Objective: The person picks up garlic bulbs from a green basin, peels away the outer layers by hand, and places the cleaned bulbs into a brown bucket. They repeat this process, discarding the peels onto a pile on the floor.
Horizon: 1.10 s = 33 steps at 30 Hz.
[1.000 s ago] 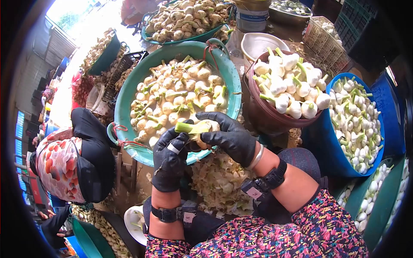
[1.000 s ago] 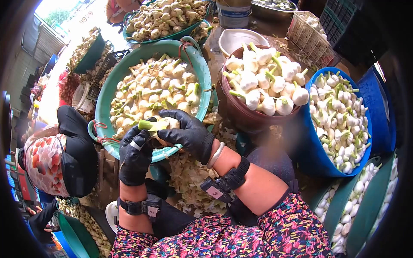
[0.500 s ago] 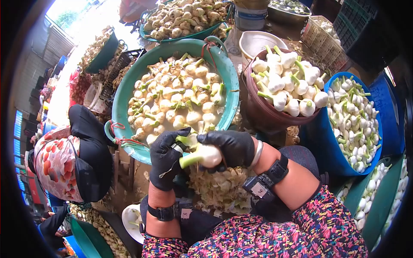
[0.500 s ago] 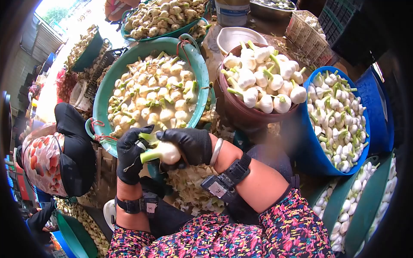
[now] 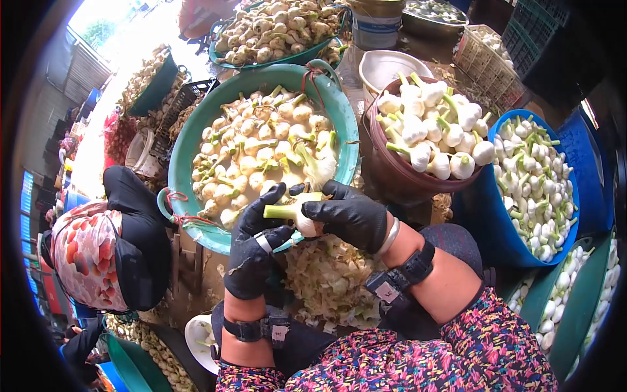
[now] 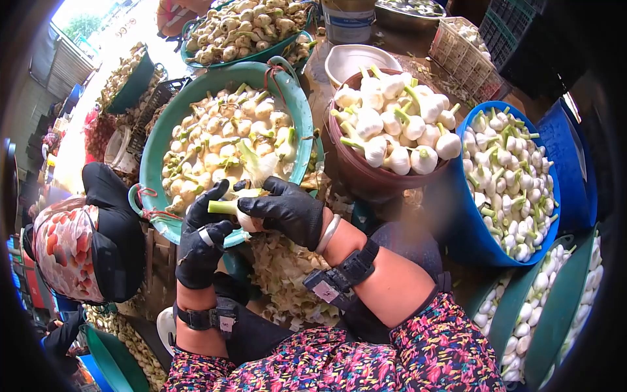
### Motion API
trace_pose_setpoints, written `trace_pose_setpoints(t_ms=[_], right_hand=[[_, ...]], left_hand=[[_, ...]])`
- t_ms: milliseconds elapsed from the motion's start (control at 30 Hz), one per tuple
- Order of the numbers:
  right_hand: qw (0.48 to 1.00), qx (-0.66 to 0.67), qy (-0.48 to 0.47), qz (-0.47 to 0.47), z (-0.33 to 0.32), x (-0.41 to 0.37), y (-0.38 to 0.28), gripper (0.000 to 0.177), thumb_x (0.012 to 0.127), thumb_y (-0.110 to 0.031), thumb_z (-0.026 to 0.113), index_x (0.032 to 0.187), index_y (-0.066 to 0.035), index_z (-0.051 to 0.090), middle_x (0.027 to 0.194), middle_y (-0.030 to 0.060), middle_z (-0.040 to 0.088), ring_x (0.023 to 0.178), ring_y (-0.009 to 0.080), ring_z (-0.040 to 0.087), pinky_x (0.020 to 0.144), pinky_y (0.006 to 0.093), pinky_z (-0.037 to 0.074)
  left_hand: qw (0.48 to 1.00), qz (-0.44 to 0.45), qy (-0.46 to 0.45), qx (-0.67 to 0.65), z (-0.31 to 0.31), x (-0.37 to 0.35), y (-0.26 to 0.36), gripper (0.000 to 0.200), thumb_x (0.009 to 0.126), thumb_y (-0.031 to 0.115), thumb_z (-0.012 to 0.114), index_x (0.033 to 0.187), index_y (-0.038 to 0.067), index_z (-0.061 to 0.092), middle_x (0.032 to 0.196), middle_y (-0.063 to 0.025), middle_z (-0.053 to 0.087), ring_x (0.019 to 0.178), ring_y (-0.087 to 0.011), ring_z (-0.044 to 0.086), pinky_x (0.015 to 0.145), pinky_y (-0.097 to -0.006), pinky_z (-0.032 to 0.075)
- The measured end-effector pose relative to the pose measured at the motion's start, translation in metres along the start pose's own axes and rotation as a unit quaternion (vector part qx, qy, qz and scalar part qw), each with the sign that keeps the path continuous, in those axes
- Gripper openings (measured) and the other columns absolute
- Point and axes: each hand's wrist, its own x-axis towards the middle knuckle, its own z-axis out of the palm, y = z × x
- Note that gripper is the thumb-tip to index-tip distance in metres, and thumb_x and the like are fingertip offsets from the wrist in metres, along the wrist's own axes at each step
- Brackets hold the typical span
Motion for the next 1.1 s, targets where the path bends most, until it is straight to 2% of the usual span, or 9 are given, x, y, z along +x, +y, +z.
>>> trace_pose_setpoints(t_ms=[133,233,333,433,533,600,700,900,1100], right_hand=[[1.0,-0.008,-0.004,-0.01,0.002,0.001,0.002,0.035,0.083,-0.014,0.064,0.114,0.001,0.055,0.099,0.0054,0.061,0.09,0.0109,0.058,0.078,0.0257,0.048],[0.84,-0.458,0.113,-0.267,-0.003,0.005,0.004,0.02,0.08,-0.017,0.064,0.09,0.0,0.062,0.09,0.0154,0.063,0.082,0.0274,0.061,0.075,0.0346,0.047],[0.766,-0.621,-0.146,0.078,0.001,-0.002,0.004,0.029,0.08,-0.023,0.062,0.101,-0.004,0.063,0.102,0.0184,0.06,0.089,0.0282,0.059,0.08,0.0331,0.045],[0.642,-0.727,-0.202,0.135,-0.008,-0.011,0.03,0.037,0.075,-0.032,0.061,0.1,-0.005,0.062,0.102,0.0173,0.062,0.092,0.0345,0.06,0.081,0.0436,0.046],[0.689,-0.71,-0.067,0.129,0.008,-0.007,-0.017,0.042,0.075,-0.026,0.063,0.11,-0.004,0.059,0.103,0.0163,0.061,0.094,0.0307,0.059,0.081,0.0404,0.048],[0.881,-0.46,0.092,-0.058,-0.004,-0.007,-0.009,0.041,0.07,-0.023,0.066,0.108,-0.006,0.061,0.096,0.0176,0.062,0.092,0.0313,0.059,0.081,0.0387,0.048],[0.87,-0.39,0.128,-0.271,-0.003,0.0,-0.003,0.036,0.069,-0.022,0.069,0.1,-0.005,0.063,0.093,0.0156,0.06,0.091,0.0289,0.058,0.08,0.0361,0.046],[0.819,-0.516,0.06,-0.244,-0.014,0.003,-0.01,0.026,0.071,-0.019,0.067,0.092,-0.005,0.062,0.086,0.0148,0.057,0.085,0.0321,0.056,0.078,0.0392,0.043],[0.773,-0.609,0.029,-0.175,-0.008,-0.009,-0.011,0.018,0.076,-0.019,0.062,0.08,-0.003,0.053,0.074,0.0184,0.054,0.074,0.0383,0.054,0.066,0.0443,0.042]], left_hand=[[0.997,0.013,0.036,0.062,-0.009,0.001,-0.002,0.042,0.073,-0.005,0.059,0.114,-0.003,0.055,0.107,-0.0114,0.062,0.09,-0.0159,0.06,0.081,-0.0284,0.049],[0.985,0.047,0.067,0.149,-0.022,0.007,-0.002,0.034,0.076,-0.004,0.058,0.11,-0.003,0.058,0.101,-0.0099,0.063,0.082,-0.0138,0.06,0.075,-0.0257,0.05],[0.985,0.086,0.079,0.128,-0.03,0.01,-0.002,0.031,0.076,-0.005,0.057,0.107,-0.002,0.059,0.103,-0.0113,0.063,0.083,-0.0143,0.06,0.074,-0.0259,0.05],[0.989,0.089,0.086,0.083,-0.028,0.009,-0.004,0.033,0.076,-0.005,0.055,0.109,-0.002,0.058,0.11,-0.0125,0.059,0.103,-0.0201,0.056,0.089,-0.0305,0.044],[0.982,0.111,0.08,0.128,-0.027,0.009,-0.007,0.034,0.074,-0.009,0.055,0.108,-0.001,0.058,0.112,-0.0133,0.059,0.105,-0.0215,0.056,0.09,-0.0313,0.044],[0.982,0.107,0.062,0.14,-0.023,0.008,-0.008,0.035,0.073,-0.011,0.055,0.107,-0.001,0.058,0.112,-0.0134,0.059,0.106,-0.0216,0.055,0.091,-0.0316,0.044],[0.98,0.096,0.017,0.174,-0.015,0.006,-0.007,0.035,0.072,-0.013,0.056,0.105,0.0,0.058,0.112,-0.0128,0.059,0.108,-0.0216,0.055,0.091,-0.0316,0.044],[0.92,0.148,-0.06,0.359,-0.003,0.004,-0.003,0.03,0.074,-0.01,0.058,0.102,-0.001,0.058,0.109,-0.0114,0.059,0.106,-0.0201,0.056,0.09,-0.0297,0.044],[0.976,0.075,0.028,0.202,-0.009,0.005,-0.014,0.029,0.075,-0.009,0.056,0.104,-0.002,0.057,0.109,-0.0126,0.06,0.101,-0.0204,0.058,0.085,-0.0315,0.048]])
